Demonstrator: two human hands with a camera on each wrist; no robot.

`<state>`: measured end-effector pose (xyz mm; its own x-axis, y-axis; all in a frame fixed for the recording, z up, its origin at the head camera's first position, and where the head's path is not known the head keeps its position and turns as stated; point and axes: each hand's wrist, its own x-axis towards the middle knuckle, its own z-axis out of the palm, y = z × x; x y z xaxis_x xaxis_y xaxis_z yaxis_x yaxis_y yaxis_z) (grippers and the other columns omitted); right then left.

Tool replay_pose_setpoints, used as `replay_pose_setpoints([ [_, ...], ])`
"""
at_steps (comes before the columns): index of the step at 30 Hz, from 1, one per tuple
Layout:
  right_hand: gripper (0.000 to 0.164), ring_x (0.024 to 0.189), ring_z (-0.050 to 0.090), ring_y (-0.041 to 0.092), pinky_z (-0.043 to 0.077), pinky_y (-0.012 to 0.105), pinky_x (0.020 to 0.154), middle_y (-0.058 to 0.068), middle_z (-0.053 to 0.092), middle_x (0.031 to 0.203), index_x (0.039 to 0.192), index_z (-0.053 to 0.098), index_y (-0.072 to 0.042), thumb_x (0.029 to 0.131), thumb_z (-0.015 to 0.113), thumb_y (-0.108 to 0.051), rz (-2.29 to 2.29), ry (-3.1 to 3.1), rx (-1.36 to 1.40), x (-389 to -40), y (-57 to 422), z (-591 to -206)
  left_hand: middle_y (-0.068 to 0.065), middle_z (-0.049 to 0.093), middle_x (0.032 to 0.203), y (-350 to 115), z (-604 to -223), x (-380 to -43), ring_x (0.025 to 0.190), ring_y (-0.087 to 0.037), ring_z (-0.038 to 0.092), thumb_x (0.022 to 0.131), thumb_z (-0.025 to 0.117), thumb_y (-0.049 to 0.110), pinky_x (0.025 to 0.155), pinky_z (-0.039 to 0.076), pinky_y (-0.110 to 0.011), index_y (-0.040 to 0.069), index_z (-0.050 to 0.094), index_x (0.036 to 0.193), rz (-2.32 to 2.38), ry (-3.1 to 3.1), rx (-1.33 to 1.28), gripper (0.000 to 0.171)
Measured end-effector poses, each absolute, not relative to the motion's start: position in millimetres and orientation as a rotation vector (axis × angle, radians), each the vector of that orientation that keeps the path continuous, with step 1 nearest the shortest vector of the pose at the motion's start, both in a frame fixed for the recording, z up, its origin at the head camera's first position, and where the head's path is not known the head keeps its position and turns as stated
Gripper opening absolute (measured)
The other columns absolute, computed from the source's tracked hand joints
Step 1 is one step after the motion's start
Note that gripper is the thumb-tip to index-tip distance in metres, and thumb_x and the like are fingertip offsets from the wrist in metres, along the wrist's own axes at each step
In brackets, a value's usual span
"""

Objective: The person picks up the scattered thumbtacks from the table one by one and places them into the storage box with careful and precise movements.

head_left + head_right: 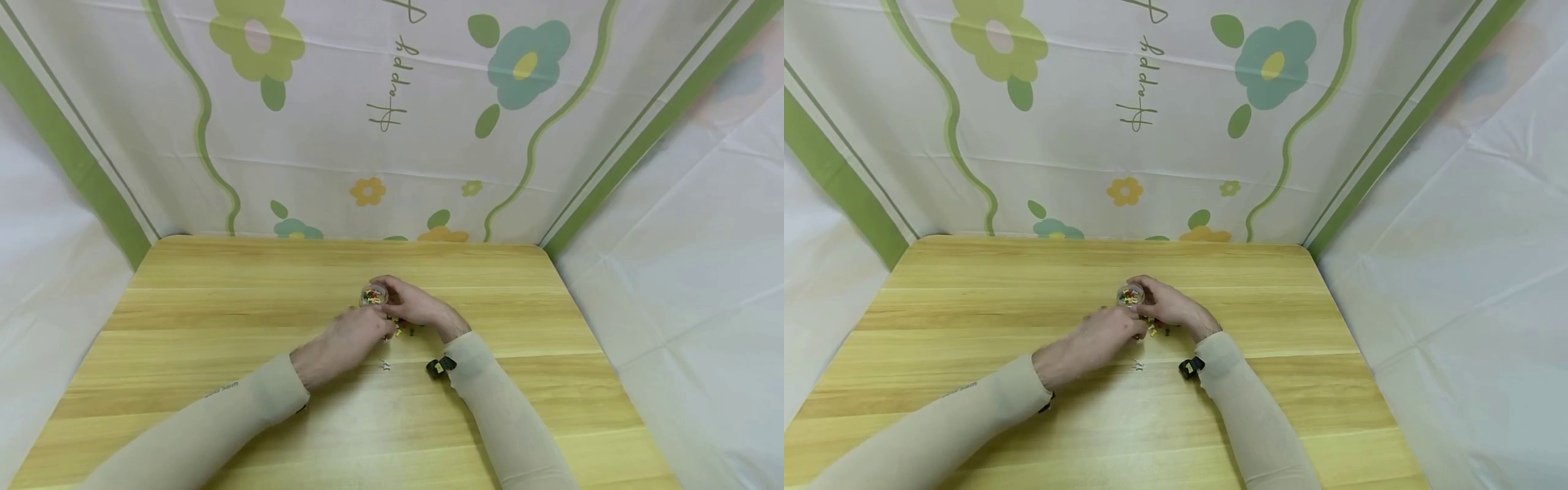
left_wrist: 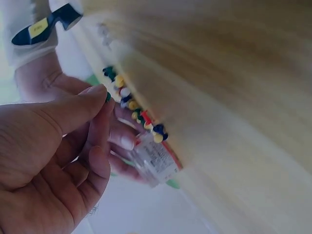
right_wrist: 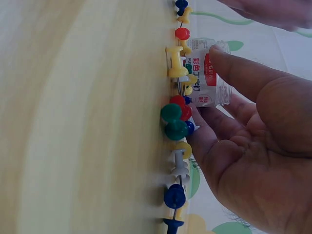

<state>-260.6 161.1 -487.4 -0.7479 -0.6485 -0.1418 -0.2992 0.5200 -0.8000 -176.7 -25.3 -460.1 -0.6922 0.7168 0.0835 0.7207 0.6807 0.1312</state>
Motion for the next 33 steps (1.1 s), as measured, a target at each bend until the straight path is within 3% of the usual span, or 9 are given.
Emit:
replay_pose_setpoints([
  [6,0.059,0.139,0.048,0.022,0.041,0.038,0.113,0.008,0.050,0.153,0.157,0.041,-0.013,0.103,0.064,-0.016,-1.095,2.355,-0.769,-260,161,-487,0.007,0.072,0.102,-31,-452,-183,0.086,-0.012,0.064,0.094,0.073,0.010,0.066,0.056,-0.030,0.019,0.078,0.105,-0.310,-2.852,-1.171,0.014],
  [12,0.060,0.138,0.048,0.020,0.041,0.038,0.113,0.006,0.049,0.154,0.158,0.040,-0.013,0.103,0.064,-0.018,-1.083,2.357,-0.788,-261,162,-487,0.005,0.071,0.108,-41,-446,-191,0.100,-0.017,0.066,0.095,0.073,0.013,0.078,0.058,-0.034,0.016,0.076,0.114,-0.454,-2.824,-1.107,0.019],
  [20,0.060,0.130,0.054,0.015,0.046,0.036,0.107,0.002,0.053,0.150,0.157,0.040,-0.016,0.103,0.065,-0.025,-1.119,2.329,-0.807,-261,162,-487,0.004,0.073,0.114,-49,-440,-202,0.110,-0.024,0.065,0.092,0.075,0.007,0.089,0.058,-0.038,0.017,0.076,0.109,-0.590,-2.813,-1.018,0.019],
  [26,0.061,0.127,0.056,0.014,0.046,0.036,0.107,0.001,0.056,0.146,0.155,0.042,-0.016,0.101,0.068,-0.025,-1.134,2.331,-0.811,-260,162,-488,0.001,0.071,0.115,-52,-441,-211,0.110,-0.023,0.064,0.088,0.078,0.001,0.095,0.056,-0.037,0.018,0.079,0.113,-0.608,-2.832,-0.975,0.029],
  [33,0.058,0.124,0.057,0.019,0.048,0.039,0.102,0.003,0.057,0.143,0.153,0.044,-0.014,0.100,0.068,-0.020,-1.149,2.326,-0.839,-261,162,-487,0.002,0.070,0.107,-56,-442,-217,0.105,-0.021,0.065,0.093,0.075,0.004,0.090,0.058,-0.037,0.017,0.078,0.113,-0.674,-2.843,-0.870,0.024],
])
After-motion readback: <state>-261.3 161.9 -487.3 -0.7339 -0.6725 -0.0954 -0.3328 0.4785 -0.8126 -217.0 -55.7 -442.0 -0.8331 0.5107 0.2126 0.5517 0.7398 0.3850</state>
